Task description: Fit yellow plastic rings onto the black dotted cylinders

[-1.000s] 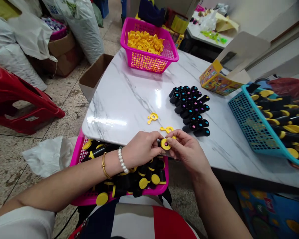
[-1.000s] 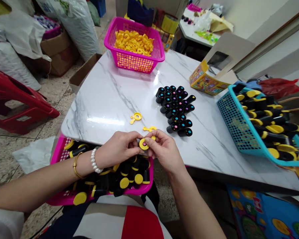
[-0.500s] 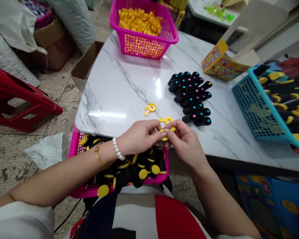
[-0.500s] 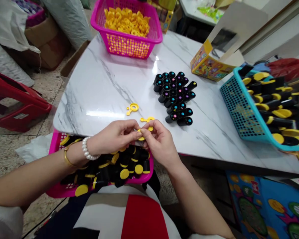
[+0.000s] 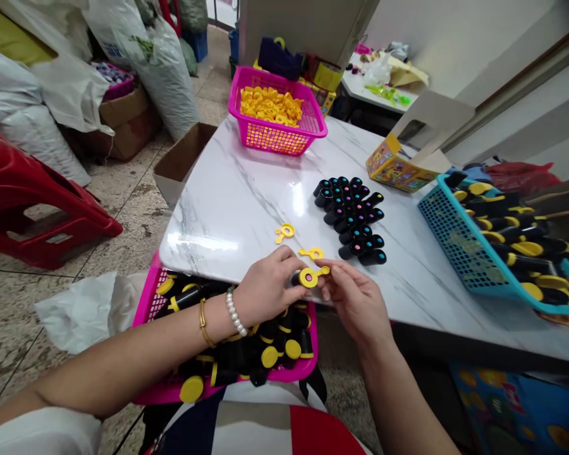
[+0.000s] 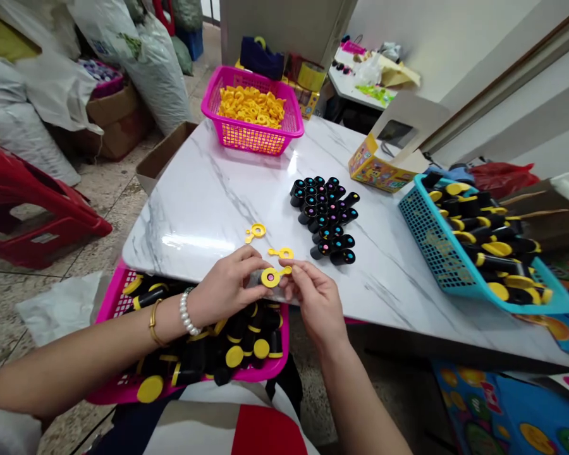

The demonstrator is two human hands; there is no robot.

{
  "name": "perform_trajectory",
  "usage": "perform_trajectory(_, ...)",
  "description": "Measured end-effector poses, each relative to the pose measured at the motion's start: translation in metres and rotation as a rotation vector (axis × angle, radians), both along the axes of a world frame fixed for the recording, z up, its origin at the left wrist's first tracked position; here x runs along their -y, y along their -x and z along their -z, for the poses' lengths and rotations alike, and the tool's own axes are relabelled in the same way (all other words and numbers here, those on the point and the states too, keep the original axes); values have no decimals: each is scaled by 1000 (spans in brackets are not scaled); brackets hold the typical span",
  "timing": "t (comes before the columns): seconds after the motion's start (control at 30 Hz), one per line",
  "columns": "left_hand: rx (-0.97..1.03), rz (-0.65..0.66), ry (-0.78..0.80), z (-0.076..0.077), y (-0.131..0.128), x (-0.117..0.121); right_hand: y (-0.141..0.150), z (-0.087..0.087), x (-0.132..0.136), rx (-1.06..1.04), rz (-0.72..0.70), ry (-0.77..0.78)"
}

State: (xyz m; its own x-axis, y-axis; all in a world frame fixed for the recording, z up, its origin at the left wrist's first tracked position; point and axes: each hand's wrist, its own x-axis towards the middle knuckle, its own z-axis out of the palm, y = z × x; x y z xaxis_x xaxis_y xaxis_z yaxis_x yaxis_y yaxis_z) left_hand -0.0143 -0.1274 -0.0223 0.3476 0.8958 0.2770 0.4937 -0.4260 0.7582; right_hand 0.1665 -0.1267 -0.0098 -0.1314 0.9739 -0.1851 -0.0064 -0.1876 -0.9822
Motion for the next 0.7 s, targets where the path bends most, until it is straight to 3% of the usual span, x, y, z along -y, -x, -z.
perform_trajectory(0.1,9,34,22,-1,2,-3,-8,-1,-7,-88,-84,60)
perform_trajectory(0.23,3,93,59,-2,4,-3,-7,-10,-24,-8,-323,196)
perform_trajectory(0.43,-38,112,78,-1,1,-11,3,-18,-35,210,-502,145)
perform_trajectory(0.57,-104,159,80,-9,3,-14,3,-9,-18,255,-381,-20)
perform_trajectory(0.7,-229,130,75,-25,28,9,-5,5,15,145,-153,-185)
